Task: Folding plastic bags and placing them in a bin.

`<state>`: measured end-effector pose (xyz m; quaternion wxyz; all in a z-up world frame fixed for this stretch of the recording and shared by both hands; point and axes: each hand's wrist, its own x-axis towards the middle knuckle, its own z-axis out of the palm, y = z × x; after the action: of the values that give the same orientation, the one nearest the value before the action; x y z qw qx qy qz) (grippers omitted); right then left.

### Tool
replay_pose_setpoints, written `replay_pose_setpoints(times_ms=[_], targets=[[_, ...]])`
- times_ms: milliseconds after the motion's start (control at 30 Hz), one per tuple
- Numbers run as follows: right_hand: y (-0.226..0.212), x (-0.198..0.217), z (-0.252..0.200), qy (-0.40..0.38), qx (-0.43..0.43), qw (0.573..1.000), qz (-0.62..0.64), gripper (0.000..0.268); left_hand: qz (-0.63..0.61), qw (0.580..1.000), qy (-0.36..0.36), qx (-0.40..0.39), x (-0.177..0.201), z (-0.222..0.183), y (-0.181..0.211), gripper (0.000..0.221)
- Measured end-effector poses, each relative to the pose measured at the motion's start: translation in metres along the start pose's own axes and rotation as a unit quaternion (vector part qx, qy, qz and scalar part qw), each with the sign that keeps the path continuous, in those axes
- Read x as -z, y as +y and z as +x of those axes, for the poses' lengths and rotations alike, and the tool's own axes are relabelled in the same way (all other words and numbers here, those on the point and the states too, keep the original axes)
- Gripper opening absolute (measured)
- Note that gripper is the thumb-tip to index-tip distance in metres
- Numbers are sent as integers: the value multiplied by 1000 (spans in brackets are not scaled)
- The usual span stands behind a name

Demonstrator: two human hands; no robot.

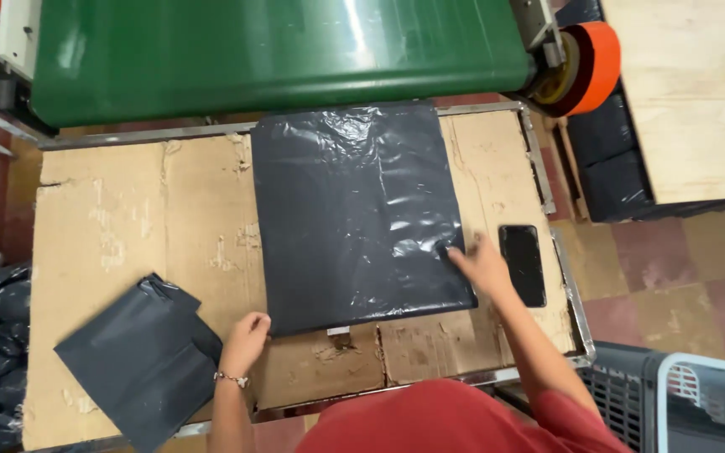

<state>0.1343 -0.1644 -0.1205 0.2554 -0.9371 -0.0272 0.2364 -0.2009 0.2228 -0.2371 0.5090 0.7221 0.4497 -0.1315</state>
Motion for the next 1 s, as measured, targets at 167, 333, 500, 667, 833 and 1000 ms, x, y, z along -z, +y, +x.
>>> replay_pose_setpoints(times_ms=[167, 333, 500, 667, 833, 1000], targets=[[80, -45, -53, 32, -72, 997, 15, 77, 28, 998, 40, -45, -2, -20, 45, 32], [66, -64, -70, 161, -14, 979, 121, 59, 56, 991, 93, -78, -21, -29, 54, 35], [101, -65, -91, 174, 59, 980, 78, 40, 138, 951, 206, -183, -42, -55, 8, 25], [116, -47, -65, 110, 73, 988, -74, 53, 318, 900, 244, -170, -48, -85, 34, 47], [-11, -2, 30, 125, 190, 959, -170, 67, 341, 780, 323, -414, -91, -49, 124, 59], [-112, -7, 182, 116, 297, 925, -206, 78, 349, 732, 227, -539, -140, -1, 171, 73]])
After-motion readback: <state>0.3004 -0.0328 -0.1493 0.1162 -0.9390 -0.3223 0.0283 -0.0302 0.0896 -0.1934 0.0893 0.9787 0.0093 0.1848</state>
